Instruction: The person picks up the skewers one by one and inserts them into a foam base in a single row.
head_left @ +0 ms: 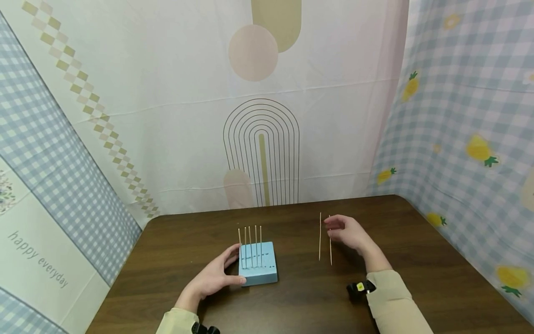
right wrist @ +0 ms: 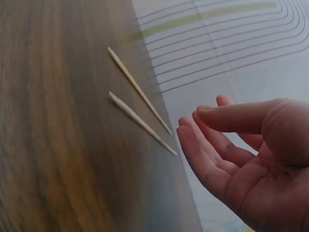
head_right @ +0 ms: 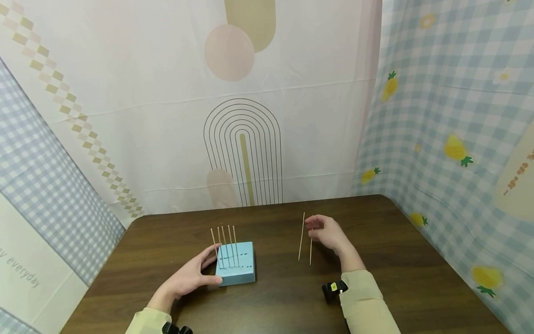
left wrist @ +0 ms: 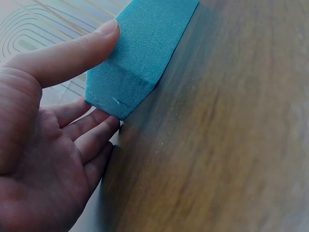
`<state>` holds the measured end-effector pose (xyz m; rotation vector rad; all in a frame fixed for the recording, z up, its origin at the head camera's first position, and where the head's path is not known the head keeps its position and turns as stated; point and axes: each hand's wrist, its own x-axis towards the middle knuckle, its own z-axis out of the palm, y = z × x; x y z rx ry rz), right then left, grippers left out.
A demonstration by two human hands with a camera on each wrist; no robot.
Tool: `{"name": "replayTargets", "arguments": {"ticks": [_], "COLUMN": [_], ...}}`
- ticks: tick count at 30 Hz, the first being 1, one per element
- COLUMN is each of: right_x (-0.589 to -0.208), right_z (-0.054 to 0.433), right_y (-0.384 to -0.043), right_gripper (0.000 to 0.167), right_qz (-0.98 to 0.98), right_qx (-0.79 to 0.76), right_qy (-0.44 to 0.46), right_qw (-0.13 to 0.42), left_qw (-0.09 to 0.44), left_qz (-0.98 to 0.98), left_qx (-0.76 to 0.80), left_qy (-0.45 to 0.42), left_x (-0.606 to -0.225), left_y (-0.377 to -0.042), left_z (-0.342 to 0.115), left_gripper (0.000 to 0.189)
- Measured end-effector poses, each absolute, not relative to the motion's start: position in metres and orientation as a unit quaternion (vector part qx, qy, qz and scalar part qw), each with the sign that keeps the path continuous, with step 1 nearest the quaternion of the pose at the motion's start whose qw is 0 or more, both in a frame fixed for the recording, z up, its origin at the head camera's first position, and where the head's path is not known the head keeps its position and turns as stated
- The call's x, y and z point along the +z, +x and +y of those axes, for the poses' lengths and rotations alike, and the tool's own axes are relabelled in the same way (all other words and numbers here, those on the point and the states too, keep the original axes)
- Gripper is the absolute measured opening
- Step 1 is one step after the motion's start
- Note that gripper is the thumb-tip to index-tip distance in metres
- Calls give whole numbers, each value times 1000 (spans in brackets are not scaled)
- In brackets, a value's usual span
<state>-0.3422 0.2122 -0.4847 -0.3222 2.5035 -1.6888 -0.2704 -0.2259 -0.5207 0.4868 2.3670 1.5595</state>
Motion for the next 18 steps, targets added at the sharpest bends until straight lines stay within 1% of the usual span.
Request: {"name": "replayTargets", "arguments": {"ticks": [5,14,18], "right_x": [-490,-495,-497], "right_z": [216,216,214], "right_y": [-345,-344,-344], "right_gripper": [42,52,55], "right_qz": [826,821,826], "right_qx": [-558,-565,-557], "right_qy": [-69,-40,-33], "right_qw": [49,76,77], "left_qw": [133,137,137], "left_qz": [818,808,808], "left_qx": [535,548,548], "left_qy": [167,168,168], "left_x": [-520,-513,-513], "left_y": [-270,-266,-266], "left_z": [-226,-225,-224], "left_gripper": [107,105,104]}}
